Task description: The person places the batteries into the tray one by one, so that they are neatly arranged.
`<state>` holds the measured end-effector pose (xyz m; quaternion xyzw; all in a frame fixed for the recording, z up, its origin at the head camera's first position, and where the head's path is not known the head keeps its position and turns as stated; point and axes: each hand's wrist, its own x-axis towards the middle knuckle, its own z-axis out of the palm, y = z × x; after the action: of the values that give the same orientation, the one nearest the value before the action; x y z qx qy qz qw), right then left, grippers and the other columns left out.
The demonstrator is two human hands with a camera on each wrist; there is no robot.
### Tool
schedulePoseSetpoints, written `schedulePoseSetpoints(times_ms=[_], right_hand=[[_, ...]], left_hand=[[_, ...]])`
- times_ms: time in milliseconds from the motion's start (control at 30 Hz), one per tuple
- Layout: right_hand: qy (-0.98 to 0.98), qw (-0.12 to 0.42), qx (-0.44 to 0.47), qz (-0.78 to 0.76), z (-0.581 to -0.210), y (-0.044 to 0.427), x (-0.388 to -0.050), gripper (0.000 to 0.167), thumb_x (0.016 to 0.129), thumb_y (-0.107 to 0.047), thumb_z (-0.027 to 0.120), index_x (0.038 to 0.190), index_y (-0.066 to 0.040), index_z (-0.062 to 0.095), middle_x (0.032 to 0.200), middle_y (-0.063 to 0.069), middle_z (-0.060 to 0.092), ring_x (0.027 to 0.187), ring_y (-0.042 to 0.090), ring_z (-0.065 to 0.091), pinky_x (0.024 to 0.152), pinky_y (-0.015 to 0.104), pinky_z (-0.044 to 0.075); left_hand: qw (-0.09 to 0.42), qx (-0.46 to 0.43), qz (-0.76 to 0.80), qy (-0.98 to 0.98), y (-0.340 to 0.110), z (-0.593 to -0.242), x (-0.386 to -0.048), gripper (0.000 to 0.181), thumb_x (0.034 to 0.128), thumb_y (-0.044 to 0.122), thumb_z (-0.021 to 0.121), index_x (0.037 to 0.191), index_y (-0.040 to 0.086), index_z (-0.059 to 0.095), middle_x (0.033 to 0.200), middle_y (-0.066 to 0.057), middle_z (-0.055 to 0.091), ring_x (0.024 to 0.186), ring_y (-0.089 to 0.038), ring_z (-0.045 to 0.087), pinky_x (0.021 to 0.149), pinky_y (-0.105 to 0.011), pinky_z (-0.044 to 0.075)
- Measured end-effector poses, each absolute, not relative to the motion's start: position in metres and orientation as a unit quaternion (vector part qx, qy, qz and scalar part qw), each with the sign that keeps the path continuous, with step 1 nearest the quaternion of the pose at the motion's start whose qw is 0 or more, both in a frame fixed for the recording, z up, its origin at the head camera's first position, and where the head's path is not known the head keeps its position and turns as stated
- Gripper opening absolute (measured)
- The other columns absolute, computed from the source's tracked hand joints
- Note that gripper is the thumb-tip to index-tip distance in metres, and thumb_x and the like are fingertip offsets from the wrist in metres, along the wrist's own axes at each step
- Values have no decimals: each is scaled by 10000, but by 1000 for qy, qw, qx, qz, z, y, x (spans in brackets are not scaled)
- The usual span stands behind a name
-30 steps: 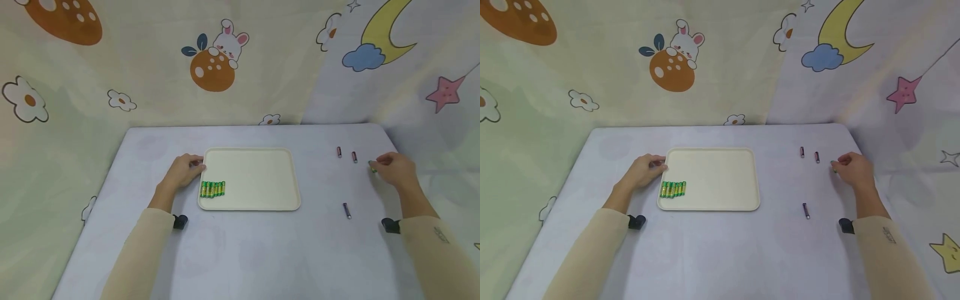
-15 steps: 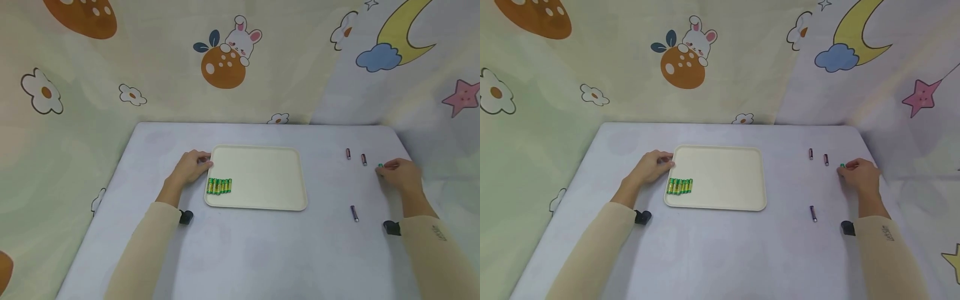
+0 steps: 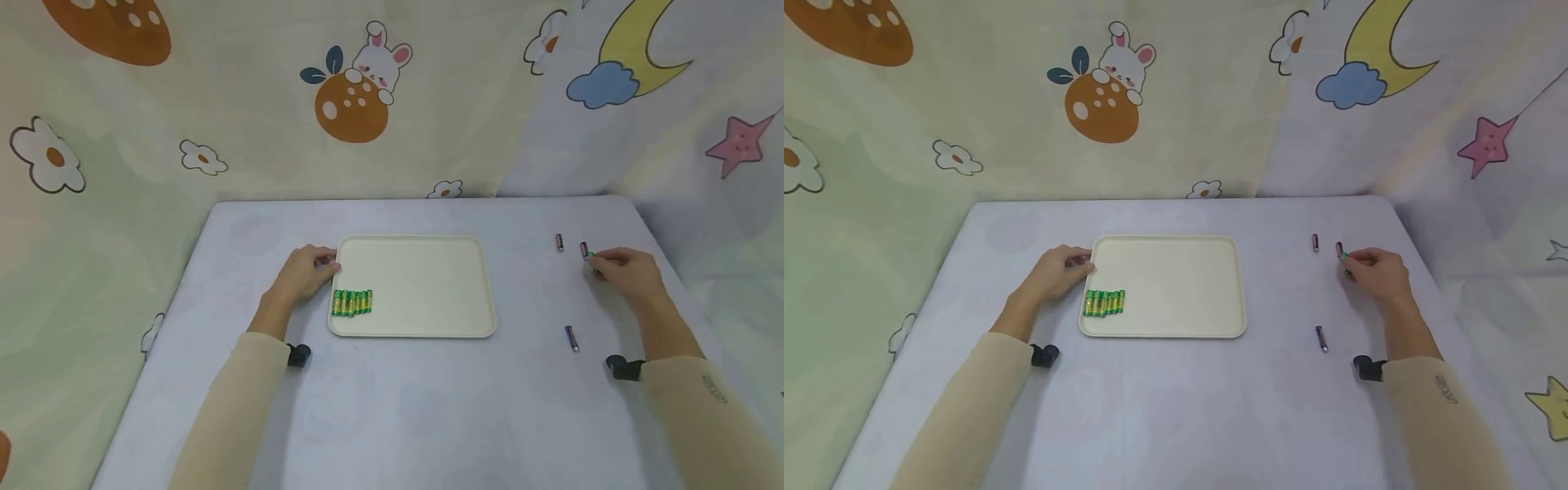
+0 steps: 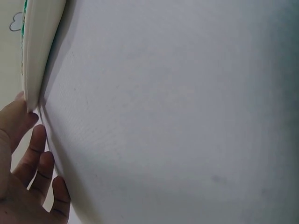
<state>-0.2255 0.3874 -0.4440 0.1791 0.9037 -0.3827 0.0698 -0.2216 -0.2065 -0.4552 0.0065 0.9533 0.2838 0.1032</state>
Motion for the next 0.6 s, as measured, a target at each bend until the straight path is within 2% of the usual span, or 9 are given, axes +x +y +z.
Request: schedulePoseSetpoints(times_ms=[67, 133, 233, 400, 600], right_hand=[[885, 72, 162, -429, -443, 375, -222, 622, 998, -499, 608, 1375, -6, 557, 1180, 44, 625, 863, -22, 637, 821, 246, 523], [853, 74, 144, -496, -443, 358, -219, 575, 1009, -444, 625, 1355, 8, 550, 1218, 68, 582, 891, -25, 638, 812, 194, 551], [797, 84, 121, -586, -442, 329, -217, 470, 1013, -325, 659, 1310, 22, 550, 1147, 11, 575, 935, 2, 641, 845, 163, 561], [765, 116, 96, -627, -438, 284, -214, 428, 1015, -256, 666, 1306, 35, 551, 1152, 3, 594, 984, 38, 646, 889, 185, 559], [749, 150, 78, -640, -438, 232, -212, 438, 1023, -216, 655, 1339, 66, 541, 1192, 78, 594, 991, 92, 669, 907, 223, 568]], left_hand=[[104, 7, 282, 954, -206, -455, -221, 461, 1028, 365, 623, 1441, 161, 602, 1298, -95, 609, 1201, -306, 515, 1071, -518, 429], [102, 9, 281, 954, -206, -454, -220, 461, 1030, 361, 618, 1442, 153, 600, 1304, -104, 608, 1208, -312, 514, 1075, -523, 424], [100, 11, 282, 954, -208, -453, -219, 460, 1032, 359, 616, 1439, 146, 601, 1303, -114, 608, 1204, -317, 514, 1074, -523, 422], [104, 13, 283, 953, -206, -454, -220, 463, 1032, 361, 612, 1440, 143, 599, 1302, -122, 603, 1199, -323, 514, 1066, -522, 425], [105, 10, 281, 954, -206, -455, -220, 459, 1034, 364, 610, 1440, 150, 600, 1307, -120, 602, 1207, -324, 512, 1071, -526, 422]])
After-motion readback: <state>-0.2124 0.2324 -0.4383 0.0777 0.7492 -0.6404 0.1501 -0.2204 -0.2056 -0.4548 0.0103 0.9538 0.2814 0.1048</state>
